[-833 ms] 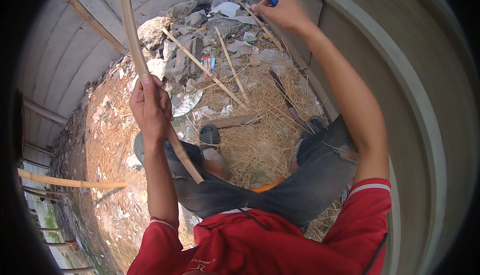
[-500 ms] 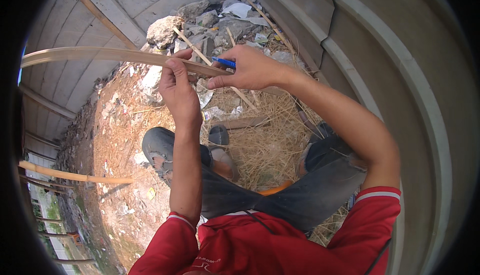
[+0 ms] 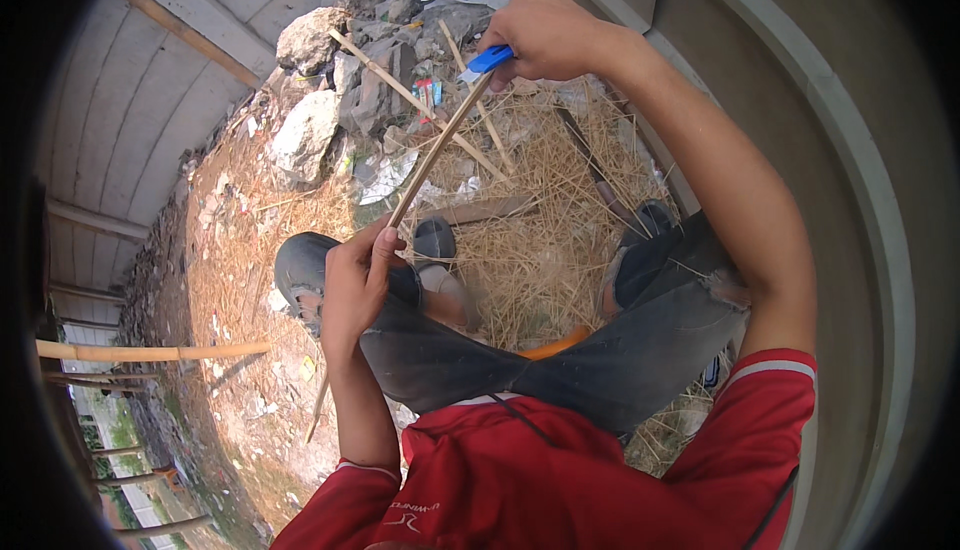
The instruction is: The person sits on the ground and uses a blue utility knife to shave and sharpen thin wooden sticks. They hold the sticks against their legs and scrape the blade along the wood to create pointed tips and smooth surfaces.
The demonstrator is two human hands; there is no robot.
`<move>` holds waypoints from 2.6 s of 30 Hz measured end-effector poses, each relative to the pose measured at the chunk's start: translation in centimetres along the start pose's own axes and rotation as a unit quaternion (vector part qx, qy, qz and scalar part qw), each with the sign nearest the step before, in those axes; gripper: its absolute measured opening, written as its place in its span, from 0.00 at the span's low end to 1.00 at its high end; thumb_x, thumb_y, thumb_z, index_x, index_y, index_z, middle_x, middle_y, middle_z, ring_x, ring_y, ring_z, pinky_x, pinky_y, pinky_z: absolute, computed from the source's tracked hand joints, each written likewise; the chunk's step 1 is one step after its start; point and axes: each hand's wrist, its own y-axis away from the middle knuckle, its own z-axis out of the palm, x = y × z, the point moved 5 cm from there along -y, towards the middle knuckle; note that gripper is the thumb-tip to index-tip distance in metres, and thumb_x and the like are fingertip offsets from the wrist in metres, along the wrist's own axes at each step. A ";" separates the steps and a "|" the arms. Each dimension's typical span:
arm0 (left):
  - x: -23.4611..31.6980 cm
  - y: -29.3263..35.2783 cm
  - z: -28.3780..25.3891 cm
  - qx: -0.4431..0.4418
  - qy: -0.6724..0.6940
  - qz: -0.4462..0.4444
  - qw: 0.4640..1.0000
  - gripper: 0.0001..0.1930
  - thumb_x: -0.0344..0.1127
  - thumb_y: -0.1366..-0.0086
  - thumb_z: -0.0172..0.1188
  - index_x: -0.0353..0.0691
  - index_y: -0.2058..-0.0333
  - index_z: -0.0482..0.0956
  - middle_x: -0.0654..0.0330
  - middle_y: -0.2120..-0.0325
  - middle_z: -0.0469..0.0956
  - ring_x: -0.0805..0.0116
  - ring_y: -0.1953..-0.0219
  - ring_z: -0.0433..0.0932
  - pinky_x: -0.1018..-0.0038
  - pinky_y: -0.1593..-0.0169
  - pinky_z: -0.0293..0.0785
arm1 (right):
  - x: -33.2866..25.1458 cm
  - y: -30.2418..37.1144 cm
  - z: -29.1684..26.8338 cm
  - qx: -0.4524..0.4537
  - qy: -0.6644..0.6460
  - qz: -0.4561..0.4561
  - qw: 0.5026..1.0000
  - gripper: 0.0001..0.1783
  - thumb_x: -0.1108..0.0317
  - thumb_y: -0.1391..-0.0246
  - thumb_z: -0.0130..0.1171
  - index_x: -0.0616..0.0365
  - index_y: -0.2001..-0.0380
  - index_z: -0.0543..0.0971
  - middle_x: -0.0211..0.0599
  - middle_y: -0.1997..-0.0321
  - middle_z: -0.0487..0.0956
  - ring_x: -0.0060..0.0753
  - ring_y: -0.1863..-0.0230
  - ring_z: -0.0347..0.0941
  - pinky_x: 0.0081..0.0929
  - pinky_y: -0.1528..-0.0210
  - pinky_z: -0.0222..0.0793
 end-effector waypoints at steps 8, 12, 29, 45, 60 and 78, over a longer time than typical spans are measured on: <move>-3.2 1.3 5.6 -0.100 0.289 -0.096 0.947 0.20 0.44 0.21 0.45 0.35 0.46 0.78 0.71 0.86 0.64 0.84 0.84 0.61 0.80 0.80 0.56 | -1.2 0.2 0.5 0.304 -0.034 0.023 0.952 0.09 0.60 0.50 0.69 0.53 0.69 0.87 0.36 0.72 0.83 0.52 0.64 0.81 0.45 0.58 0.76; -5.2 0.1 6.3 -0.071 0.317 -0.105 0.940 0.19 0.45 0.20 0.44 0.35 0.52 0.78 0.73 0.86 0.62 0.85 0.86 0.56 0.81 0.81 0.52 | -4.5 0.5 1.3 0.170 -0.098 0.161 0.967 0.12 0.61 0.47 0.66 0.60 0.70 0.85 0.48 0.77 0.81 0.58 0.71 0.79 0.49 0.64 0.74; -2.6 -3.8 7.9 0.038 0.042 -0.012 0.998 0.15 0.37 0.24 0.44 0.32 0.61 0.76 0.44 0.79 0.76 0.44 0.74 0.77 0.56 0.66 0.70 | -9.6 0.0 13.2 -0.072 -0.038 0.120 0.989 0.15 0.60 0.49 0.62 0.64 0.70 0.84 0.53 0.69 0.84 0.53 0.64 0.85 0.45 0.64 0.81; -0.4 -0.4 9.1 -0.048 -0.008 -0.063 0.997 0.10 0.32 0.25 0.46 0.31 0.58 0.72 0.36 0.76 0.79 0.33 0.70 0.80 0.48 0.68 0.73 | 6.3 -3.3 11.3 -0.001 -0.049 0.397 0.917 0.15 0.69 0.51 0.60 0.62 0.60 0.85 0.53 0.55 0.85 0.55 0.51 0.83 0.47 0.51 0.79; -4.5 5.2 9.0 -0.117 0.185 -0.054 0.974 0.13 0.39 0.23 0.48 0.37 0.61 0.77 0.69 0.84 0.67 0.79 0.81 0.65 0.76 0.76 0.61 | 17.9 0.7 9.8 -0.009 -0.214 0.433 0.876 0.22 0.58 0.50 0.58 0.69 0.64 0.84 0.59 0.72 0.82 0.60 0.67 0.81 0.50 0.63 0.74; -3.3 1.6 9.8 -0.205 0.315 -0.056 0.925 0.17 0.47 0.21 0.46 0.39 0.61 0.72 0.71 0.84 0.63 0.82 0.86 0.59 0.80 0.82 0.55 | 10.4 0.9 6.0 0.094 -0.145 0.325 0.930 0.24 0.56 0.57 0.58 0.73 0.78 0.82 0.65 0.75 0.79 0.62 0.70 0.80 0.48 0.62 0.75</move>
